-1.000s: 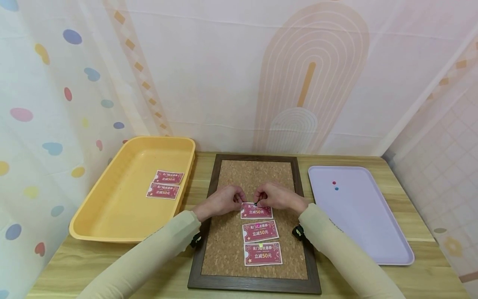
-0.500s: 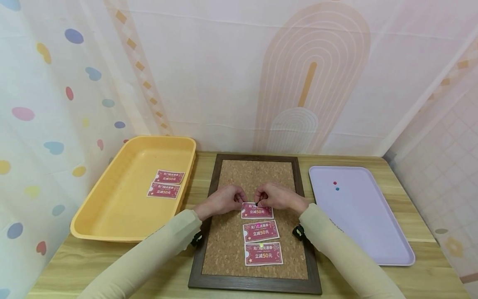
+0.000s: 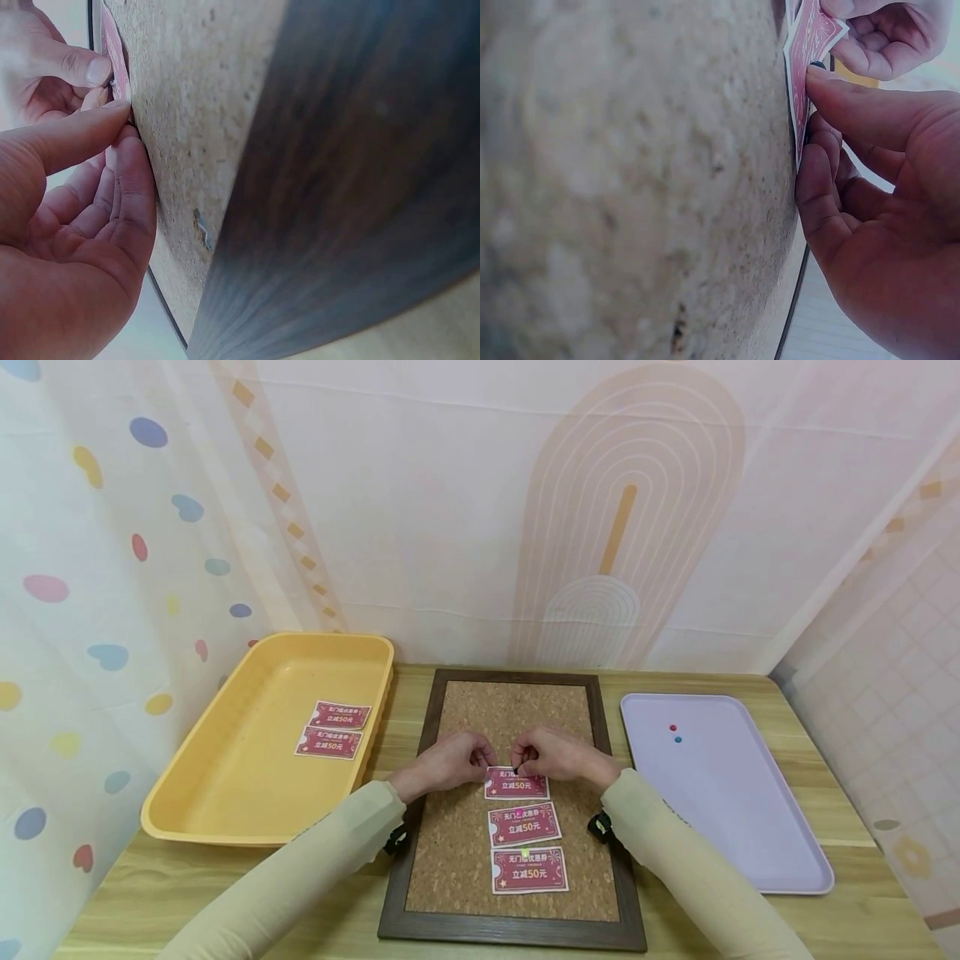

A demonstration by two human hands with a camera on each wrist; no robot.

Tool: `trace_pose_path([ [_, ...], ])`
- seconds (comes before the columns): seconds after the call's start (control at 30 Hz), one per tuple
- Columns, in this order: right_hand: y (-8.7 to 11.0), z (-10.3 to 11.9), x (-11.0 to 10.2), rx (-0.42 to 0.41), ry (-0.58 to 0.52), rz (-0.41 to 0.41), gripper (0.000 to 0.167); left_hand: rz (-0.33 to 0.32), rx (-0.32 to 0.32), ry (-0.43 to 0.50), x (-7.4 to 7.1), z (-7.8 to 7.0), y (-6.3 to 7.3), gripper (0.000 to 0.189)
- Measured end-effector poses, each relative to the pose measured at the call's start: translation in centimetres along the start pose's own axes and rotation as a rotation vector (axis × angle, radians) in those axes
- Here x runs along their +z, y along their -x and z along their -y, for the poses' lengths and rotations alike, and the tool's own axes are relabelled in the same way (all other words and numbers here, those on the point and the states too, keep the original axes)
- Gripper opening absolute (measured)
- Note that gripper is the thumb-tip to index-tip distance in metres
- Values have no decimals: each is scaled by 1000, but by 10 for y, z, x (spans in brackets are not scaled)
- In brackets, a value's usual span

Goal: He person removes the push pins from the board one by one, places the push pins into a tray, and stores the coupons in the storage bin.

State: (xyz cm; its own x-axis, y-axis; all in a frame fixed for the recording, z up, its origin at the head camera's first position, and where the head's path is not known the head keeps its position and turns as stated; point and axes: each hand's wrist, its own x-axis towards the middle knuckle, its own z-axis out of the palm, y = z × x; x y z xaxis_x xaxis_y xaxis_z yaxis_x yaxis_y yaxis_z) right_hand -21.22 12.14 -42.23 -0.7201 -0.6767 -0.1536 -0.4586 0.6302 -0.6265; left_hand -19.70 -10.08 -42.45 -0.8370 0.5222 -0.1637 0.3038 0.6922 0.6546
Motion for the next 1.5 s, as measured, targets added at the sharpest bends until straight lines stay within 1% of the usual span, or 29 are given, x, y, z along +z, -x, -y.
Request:
trace_pose_path([
  [0.23,-1,-1,1,-23,26,-11,13,-3,28,-14,0,0,0,10],
  [0.47,1,0,1,-18,-3,2,10,-3,18,-12,0,0,1,10],
  [0.63,1,0,0,-31,-10,4,10,-2,19,-13,0,-1,1,10],
  [0.83,0,0,0,-30,7,2,9,-3,28,-19,0,-1,2,10],
  [1.0,0,0,-1,-26,31,11,5,-7,33,-30,1,0,1,10],
  [1.23,1,0,-2,-44,32,20,8,-15,18,-34,2,-1,0,10],
  [1.33,2,-2,-3,-60,-17,31,8,-20,25,-38,2,-2,1,10],
  [1.5,5,-7,-7,-54,-164,44,7,-36,15,-34,2,-2,1,12],
])
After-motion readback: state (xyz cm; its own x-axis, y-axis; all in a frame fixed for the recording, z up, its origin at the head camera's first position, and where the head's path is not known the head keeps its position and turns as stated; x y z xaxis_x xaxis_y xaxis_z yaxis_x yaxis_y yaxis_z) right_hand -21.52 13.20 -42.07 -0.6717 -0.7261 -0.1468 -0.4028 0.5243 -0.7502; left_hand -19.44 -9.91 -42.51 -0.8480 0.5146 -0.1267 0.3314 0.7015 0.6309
